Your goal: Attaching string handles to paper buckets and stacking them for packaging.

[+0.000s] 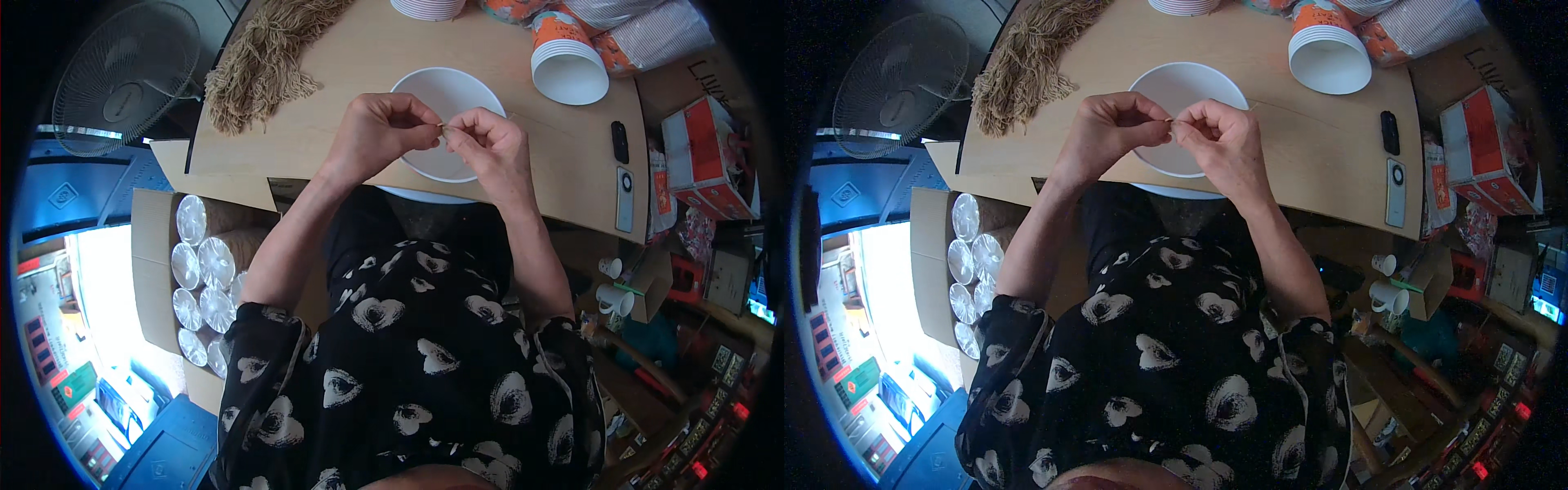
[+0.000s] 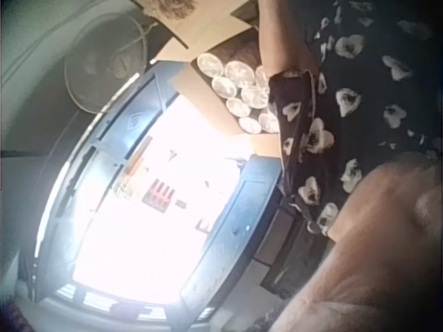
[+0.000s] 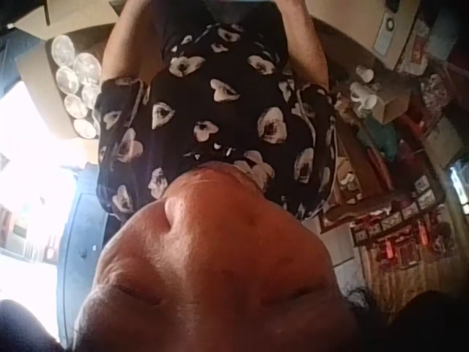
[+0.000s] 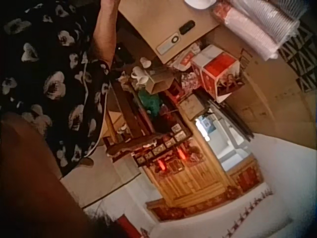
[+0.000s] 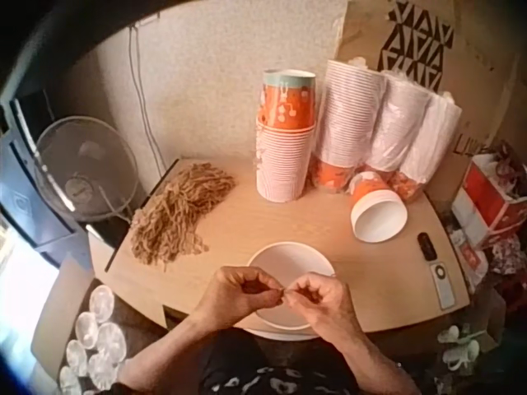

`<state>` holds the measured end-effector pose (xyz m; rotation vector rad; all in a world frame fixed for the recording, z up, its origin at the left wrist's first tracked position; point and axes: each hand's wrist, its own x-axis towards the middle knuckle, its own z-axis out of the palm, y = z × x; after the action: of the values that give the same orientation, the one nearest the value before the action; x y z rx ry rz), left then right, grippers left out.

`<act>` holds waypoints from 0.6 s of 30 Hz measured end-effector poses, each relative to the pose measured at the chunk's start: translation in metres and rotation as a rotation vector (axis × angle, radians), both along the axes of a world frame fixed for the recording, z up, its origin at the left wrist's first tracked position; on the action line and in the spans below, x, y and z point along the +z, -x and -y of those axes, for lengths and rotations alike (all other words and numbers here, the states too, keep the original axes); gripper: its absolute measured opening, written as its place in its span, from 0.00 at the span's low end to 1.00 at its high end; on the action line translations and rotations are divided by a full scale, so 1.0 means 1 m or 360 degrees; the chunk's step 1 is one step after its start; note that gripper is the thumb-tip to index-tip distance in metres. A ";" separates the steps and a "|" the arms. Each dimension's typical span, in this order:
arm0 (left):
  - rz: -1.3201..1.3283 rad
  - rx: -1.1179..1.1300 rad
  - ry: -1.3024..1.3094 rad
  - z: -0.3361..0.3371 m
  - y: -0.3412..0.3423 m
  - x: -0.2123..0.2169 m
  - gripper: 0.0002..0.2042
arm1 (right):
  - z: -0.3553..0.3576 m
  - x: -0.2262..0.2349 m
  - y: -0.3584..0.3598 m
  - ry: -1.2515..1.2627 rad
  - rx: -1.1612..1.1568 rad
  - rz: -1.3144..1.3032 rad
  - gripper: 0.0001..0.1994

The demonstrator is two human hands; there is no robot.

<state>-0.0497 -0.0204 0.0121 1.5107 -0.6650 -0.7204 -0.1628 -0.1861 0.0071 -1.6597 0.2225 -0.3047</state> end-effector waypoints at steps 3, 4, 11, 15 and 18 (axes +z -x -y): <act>0.0107 0.0000 -0.0004 0.000 0.001 -0.002 0.06 | 0.001 -0.001 0.000 0.0010 0.0027 -0.0029 0.03; 0.0106 -0.0001 -0.0003 0.000 0.002 -0.002 0.06 | 0.002 -0.002 0.000 0.0011 0.0026 -0.0030 0.03; 0.0217 -0.0061 0.0041 0.000 0.003 -0.004 0.07 | 0.003 0.001 0.003 -0.0131 0.0008 -0.0087 0.05; 0.0138 -0.0092 0.0084 -0.001 0.002 -0.007 0.07 | 0.007 0.008 0.004 0.0029 0.0023 -0.0140 0.07; -0.0042 -0.0122 0.0113 0.002 0.002 -0.004 0.08 | 0.009 0.006 0.000 0.0160 -0.0163 0.0077 0.09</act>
<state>-0.0514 -0.0219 0.0080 1.4147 -0.7244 -0.7660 -0.1625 -0.1951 0.0131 -1.7410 0.2601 -0.4388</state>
